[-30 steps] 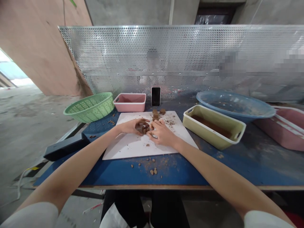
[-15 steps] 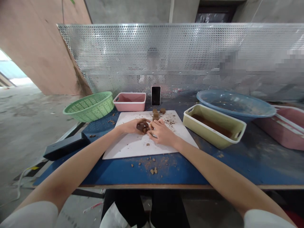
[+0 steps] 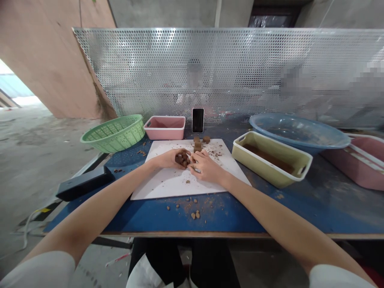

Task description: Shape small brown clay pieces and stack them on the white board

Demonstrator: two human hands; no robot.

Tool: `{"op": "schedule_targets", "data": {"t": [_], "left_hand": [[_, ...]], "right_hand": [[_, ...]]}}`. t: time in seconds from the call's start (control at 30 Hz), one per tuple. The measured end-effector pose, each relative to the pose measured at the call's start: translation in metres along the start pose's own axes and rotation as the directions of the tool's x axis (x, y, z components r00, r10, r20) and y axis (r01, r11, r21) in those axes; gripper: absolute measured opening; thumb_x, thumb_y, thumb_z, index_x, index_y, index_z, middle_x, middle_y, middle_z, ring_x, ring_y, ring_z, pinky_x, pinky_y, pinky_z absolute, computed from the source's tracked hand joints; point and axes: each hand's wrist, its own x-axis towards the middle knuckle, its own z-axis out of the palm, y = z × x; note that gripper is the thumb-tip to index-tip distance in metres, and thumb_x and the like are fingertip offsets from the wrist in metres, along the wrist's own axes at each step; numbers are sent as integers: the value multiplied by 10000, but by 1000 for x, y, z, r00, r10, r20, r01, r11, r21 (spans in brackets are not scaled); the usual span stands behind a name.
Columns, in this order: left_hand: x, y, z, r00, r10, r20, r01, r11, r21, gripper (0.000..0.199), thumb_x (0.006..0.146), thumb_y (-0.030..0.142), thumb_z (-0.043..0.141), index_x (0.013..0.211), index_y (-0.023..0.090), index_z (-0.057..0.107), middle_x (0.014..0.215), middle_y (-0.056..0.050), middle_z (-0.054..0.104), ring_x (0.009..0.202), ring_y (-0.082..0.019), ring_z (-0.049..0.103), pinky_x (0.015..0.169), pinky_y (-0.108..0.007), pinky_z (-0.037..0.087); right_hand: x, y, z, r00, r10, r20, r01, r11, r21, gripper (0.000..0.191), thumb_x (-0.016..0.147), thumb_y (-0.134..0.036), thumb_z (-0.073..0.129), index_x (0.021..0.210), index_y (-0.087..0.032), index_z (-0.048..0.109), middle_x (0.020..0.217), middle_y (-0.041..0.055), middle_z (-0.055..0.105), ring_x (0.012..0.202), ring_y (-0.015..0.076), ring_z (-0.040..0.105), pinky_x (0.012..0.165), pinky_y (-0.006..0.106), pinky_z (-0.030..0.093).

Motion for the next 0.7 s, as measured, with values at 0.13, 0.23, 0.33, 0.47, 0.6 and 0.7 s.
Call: {"op": "schedule_targets", "data": {"t": [0.13, 0.23, 0.33, 0.47, 0.6, 0.7], "left_hand": [[0, 4, 2, 999, -31, -10, 30, 997, -72, 779, 676, 225, 920, 1389, 186, 607, 1044, -108, 788, 925, -217, 758, 864, -373, 581], [-1, 6, 5, 998, -58, 34, 63, 980, -189, 852, 705, 210, 901, 1471, 194, 528, 1030, -100, 777, 909, -206, 756, 857, -375, 580], [-1, 7, 8, 996, -74, 56, 85, 968, -235, 845, 729, 210, 893, 1476, 201, 497, 1020, -86, 764, 907, -195, 749, 848, -363, 574], [0, 4, 11, 998, -66, 6, 66, 979, -195, 860, 727, 207, 893, 1478, 193, 474, 968, -57, 763, 874, -185, 736, 814, -341, 559], [1, 0, 11, 998, -61, -8, 59, 985, -160, 888, 722, 230, 904, 1486, 194, 453, 963, -54, 766, 860, -188, 738, 812, -346, 563], [1, -1, 10, 998, -63, -12, 61, 986, -155, 894, 721, 261, 916, 1485, 199, 455, 990, -66, 768, 873, -192, 743, 820, -350, 566]], "right_hand": [[-1, 0, 0, 1000, -3, -14, 3, 1000, 11, 247, 1080, -247, 531, 935, -215, 729, 1012, 81, 648, 1009, 250, 575, 946, 466, 359], [-2, 1, 3, 995, 47, -86, -41, 997, 72, 240, 1064, -255, 558, 914, -219, 741, 1007, 80, 641, 974, 241, 580, 940, 466, 374], [-4, 3, 6, 982, 150, -117, -130, 977, 168, 213, 1043, -304, 615, 907, -230, 761, 986, 68, 637, 933, 226, 581, 937, 461, 379], [-5, 5, 8, 976, 216, 5, -211, 947, 240, 224, 1008, -323, 678, 828, -225, 770, 916, 53, 638, 915, 221, 566, 967, 455, 369], [-4, 5, 8, 969, 240, 55, -246, 933, 263, 255, 1009, -322, 676, 795, -222, 770, 921, 55, 645, 915, 220, 562, 974, 446, 363], [-2, 5, 9, 965, 251, 75, -262, 927, 268, 257, 1022, -320, 659, 812, -225, 773, 913, 48, 650, 922, 219, 576, 978, 442, 356]]}}
